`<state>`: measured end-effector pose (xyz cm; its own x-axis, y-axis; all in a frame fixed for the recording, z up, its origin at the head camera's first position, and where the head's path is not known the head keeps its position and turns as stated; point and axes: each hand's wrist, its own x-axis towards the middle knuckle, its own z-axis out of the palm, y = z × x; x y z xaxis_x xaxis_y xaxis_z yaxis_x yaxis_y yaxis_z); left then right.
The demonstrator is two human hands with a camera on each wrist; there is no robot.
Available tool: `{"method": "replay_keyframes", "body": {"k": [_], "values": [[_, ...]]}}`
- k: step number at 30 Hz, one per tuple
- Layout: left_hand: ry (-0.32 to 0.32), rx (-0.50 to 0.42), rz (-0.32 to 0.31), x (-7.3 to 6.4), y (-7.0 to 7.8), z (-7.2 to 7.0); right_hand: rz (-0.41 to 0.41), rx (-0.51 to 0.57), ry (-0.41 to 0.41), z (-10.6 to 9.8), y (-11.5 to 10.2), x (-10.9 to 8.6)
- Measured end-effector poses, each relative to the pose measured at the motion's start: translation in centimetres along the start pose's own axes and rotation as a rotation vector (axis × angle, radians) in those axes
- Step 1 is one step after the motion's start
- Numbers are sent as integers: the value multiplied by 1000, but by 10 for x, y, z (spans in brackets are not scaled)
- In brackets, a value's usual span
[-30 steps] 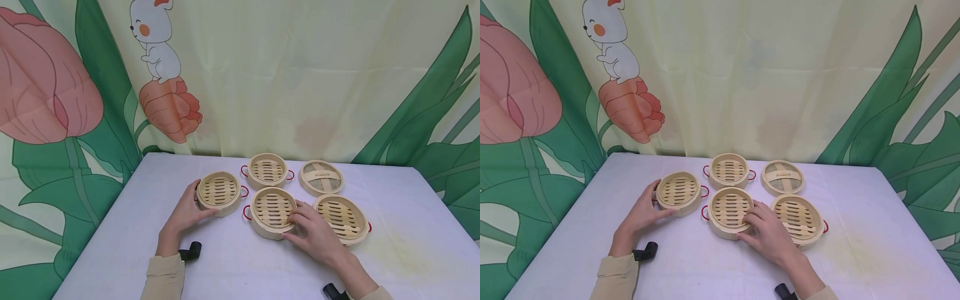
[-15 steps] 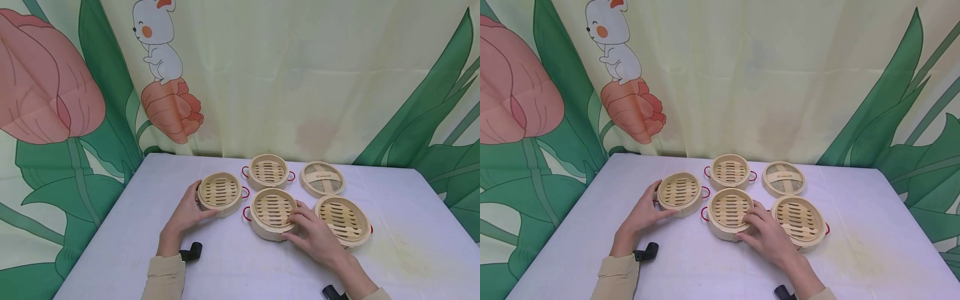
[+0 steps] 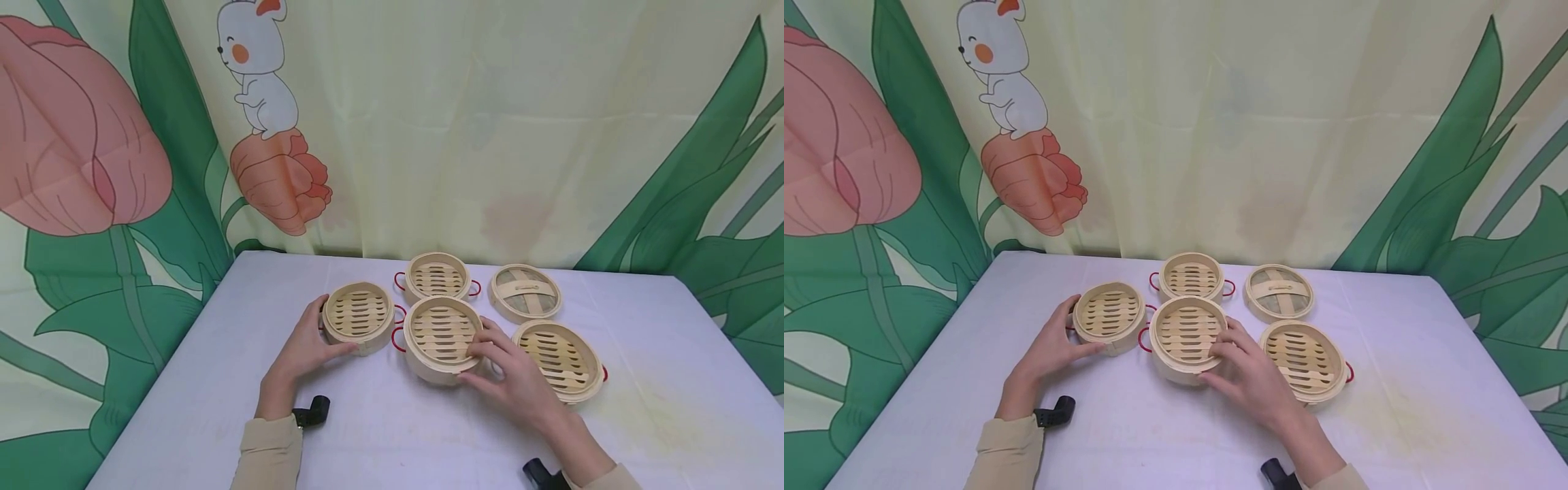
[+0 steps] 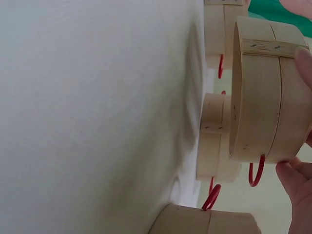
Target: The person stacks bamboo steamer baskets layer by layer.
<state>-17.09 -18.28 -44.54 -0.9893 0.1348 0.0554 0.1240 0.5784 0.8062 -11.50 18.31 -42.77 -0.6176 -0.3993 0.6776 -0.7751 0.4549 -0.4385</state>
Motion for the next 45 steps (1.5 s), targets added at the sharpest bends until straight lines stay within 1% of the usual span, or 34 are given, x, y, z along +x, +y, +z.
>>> {"method": "replay_keyframes", "body": {"k": [3, 7, 12, 18, 21, 27, 32, 34, 38, 45], "values": [[2, 2, -10, 0, -1, 0, -22, -3, 12, 0, 1, 4], [2, 0, -22, 0, -1, 1, -11, -13, 8, 0, -1, 8], [8, -10, -8, 0, 0, 2, -9, -11, 7, 0, -5, 14], [16, -12, 1, -1, 0, 1, -22, 22, 21, 6, -9, 25], [16, -23, 2, -1, -1, 1, -29, 30, 29, 11, -10, 34], [14, -33, 1, 1, -4, 0, -104, 20, 64, 26, -10, 57], [15, -51, 8, 1, -6, 1, -78, -10, 55, 37, -10, 74], [14, -58, -1, 2, -6, 1, -65, -16, 47, 41, -11, 80], [13, -68, -11, 3, -6, 1, -83, -11, 51, 50, -11, 91], [19, -84, 3, 2, -6, 0, -113, 31, 62, 68, -10, 104]]}}
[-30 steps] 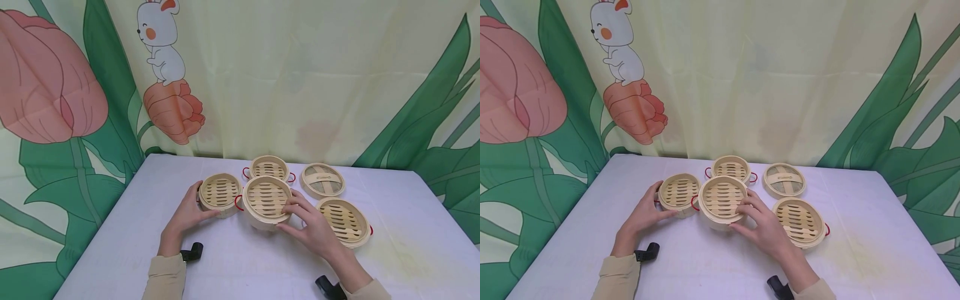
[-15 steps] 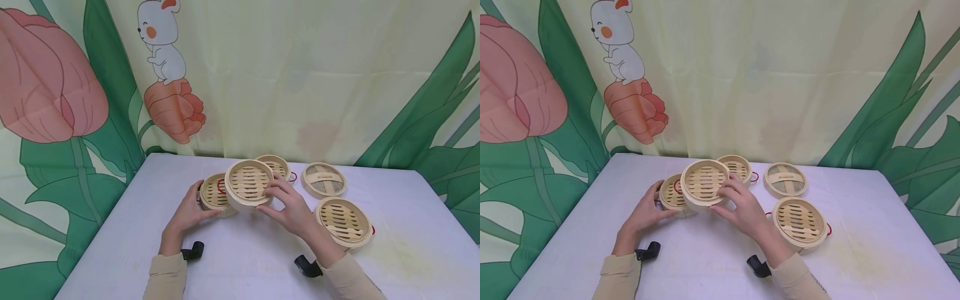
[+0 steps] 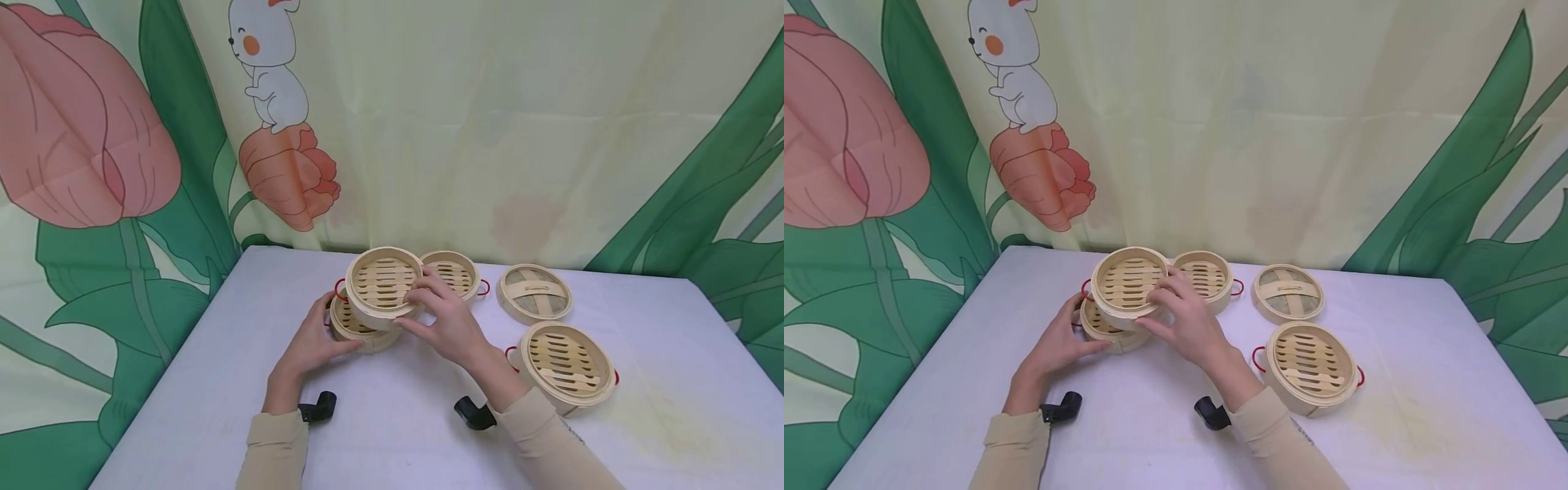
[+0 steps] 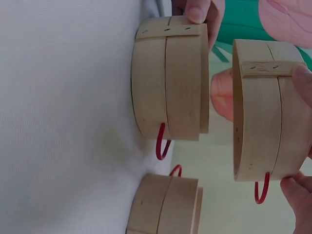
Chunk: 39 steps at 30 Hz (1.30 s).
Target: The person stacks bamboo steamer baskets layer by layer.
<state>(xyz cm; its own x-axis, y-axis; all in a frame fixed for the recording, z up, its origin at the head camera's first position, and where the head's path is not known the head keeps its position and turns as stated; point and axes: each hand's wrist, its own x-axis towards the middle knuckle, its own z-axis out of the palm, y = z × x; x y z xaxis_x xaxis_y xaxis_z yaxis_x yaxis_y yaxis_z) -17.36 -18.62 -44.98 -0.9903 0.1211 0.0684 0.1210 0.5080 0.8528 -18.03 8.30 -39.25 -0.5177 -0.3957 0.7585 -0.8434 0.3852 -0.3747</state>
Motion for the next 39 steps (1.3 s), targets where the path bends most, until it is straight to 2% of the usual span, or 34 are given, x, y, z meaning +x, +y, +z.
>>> {"method": "replay_keyframes", "body": {"k": [4, 10, 16, 31, 39], "values": [[-2, -3, -1, 0, 0, 0, -7, 5, -17, 8, 0, 2], [-3, -16, 50, 1, -1, -1, -14, 24, -29, 20, -1, 6], [5, -25, 65, 0, -2, -2, -25, 23, -38, 30, -2, 8], [3, -71, 117, 3, -2, 2, 18, -21, -30, 38, -5, 0], [11, -84, 105, 1, -3, -1, 22, -25, -35, 44, -10, -1]]}}
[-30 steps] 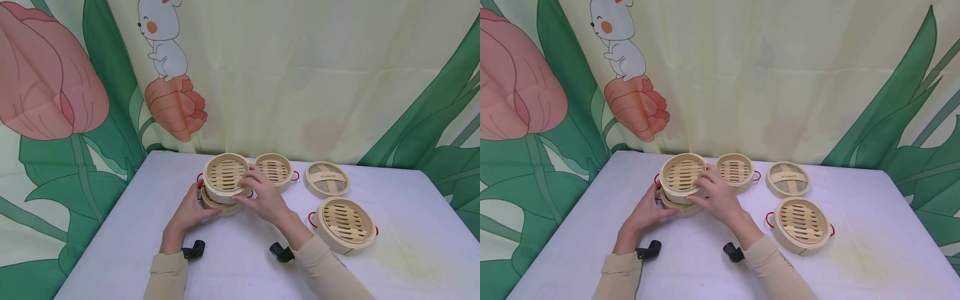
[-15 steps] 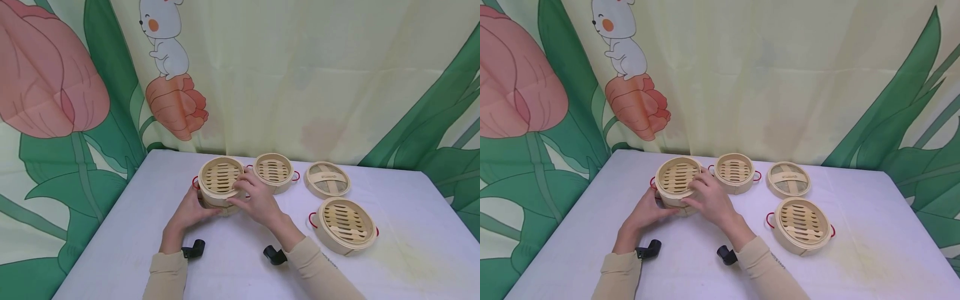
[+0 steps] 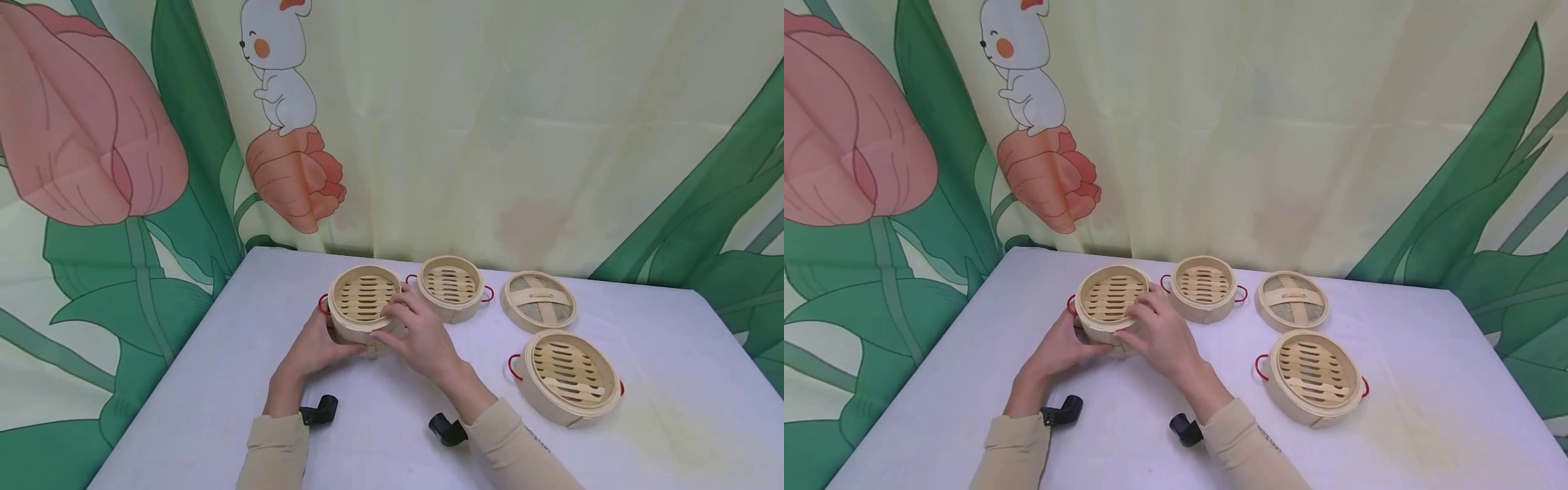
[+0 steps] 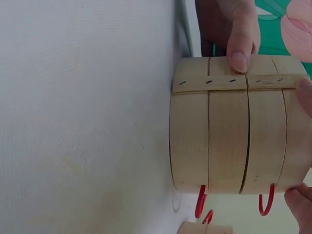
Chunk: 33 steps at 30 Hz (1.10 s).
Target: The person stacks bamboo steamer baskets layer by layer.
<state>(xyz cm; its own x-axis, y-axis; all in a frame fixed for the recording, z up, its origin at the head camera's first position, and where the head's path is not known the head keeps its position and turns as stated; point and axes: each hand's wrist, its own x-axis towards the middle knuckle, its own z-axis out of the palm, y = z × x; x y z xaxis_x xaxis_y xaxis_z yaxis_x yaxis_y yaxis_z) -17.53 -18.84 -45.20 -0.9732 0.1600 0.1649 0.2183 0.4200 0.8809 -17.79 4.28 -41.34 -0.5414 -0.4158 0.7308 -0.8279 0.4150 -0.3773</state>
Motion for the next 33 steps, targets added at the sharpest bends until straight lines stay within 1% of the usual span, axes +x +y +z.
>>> {"method": "replay_keyframes", "body": {"k": [5, 12, 19, 25, 33], "values": [[0, 17, 14, 0, -1, 1, 9, -13, 5, 1, 0, -2], [5, 6, 15, -3, -5, 0, 7, 2, 3, 5, 0, -3], [-2, 0, 47, -1, -6, 0, 5, -30, -13, 3, 0, -2], [-4, 14, 39, -1, -5, 1, 2, -44, -32, -1, 0, -3], [7, 18, 20, -1, -3, 0, 16, -21, -21, -10, 4, -5]]}}
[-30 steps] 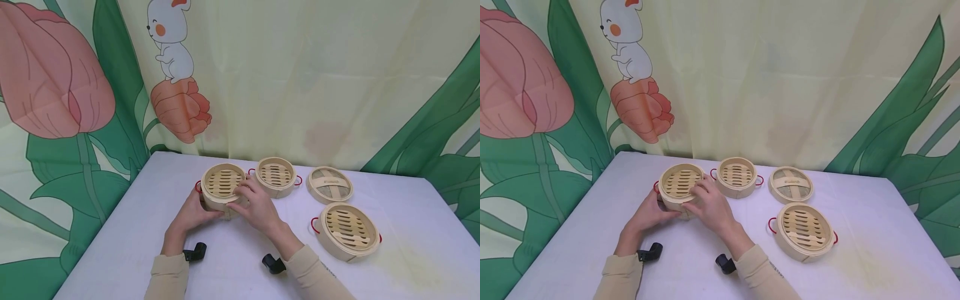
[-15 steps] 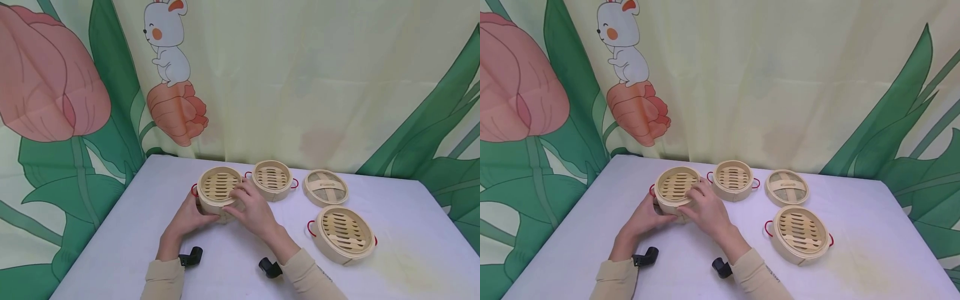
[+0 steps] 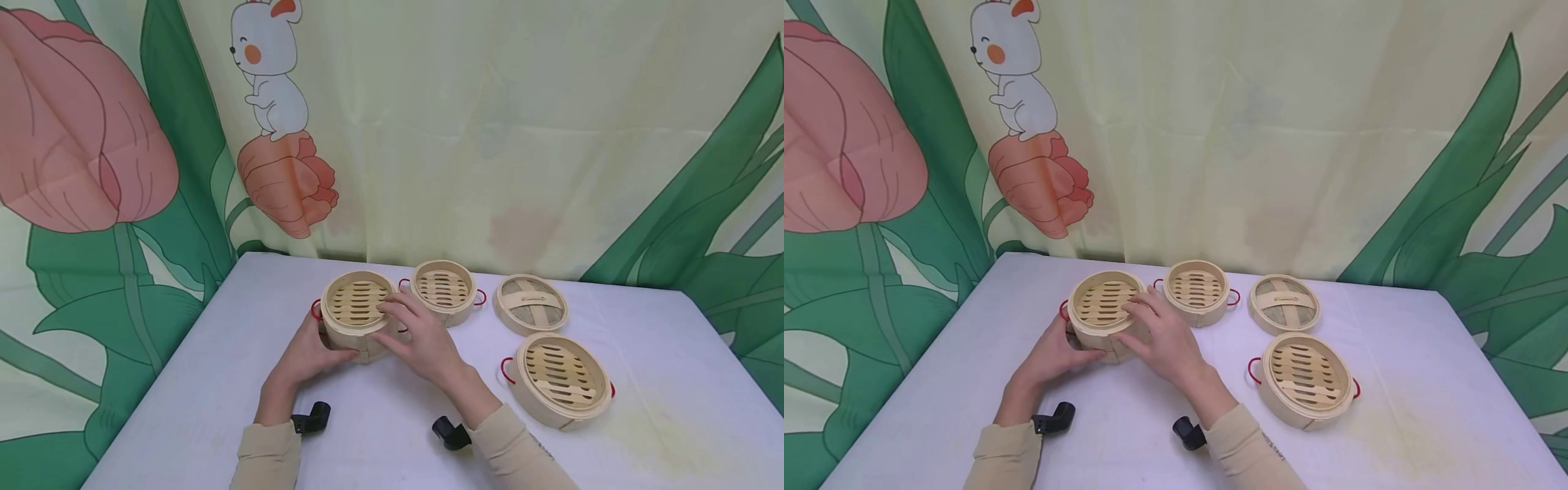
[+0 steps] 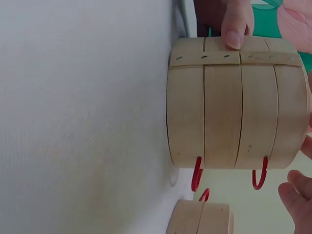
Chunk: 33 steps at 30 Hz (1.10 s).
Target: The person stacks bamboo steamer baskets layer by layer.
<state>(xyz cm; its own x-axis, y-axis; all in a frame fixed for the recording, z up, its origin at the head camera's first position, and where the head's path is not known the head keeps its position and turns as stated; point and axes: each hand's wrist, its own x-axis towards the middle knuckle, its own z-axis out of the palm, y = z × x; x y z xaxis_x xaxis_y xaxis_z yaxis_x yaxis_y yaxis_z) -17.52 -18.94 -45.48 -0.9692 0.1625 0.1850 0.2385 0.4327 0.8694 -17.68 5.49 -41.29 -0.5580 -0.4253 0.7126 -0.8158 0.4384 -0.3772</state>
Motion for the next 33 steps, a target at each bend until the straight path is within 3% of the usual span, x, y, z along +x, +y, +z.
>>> {"method": "replay_keyframes", "body": {"k": [6, 18, 26, 33], "values": [[0, -9, -7, 0, 1, 0, -20, 12, -2, -8, 6, 0], [7, -37, -9, 0, 0, -1, 85, -49, -27, -46, 28, 2], [3, -40, -6, 1, -1, 0, 84, -66, -26, -68, 48, 3], [8, -22, -23, 1, 0, 0, 152, -89, -51, -80, 66, -1]]}}
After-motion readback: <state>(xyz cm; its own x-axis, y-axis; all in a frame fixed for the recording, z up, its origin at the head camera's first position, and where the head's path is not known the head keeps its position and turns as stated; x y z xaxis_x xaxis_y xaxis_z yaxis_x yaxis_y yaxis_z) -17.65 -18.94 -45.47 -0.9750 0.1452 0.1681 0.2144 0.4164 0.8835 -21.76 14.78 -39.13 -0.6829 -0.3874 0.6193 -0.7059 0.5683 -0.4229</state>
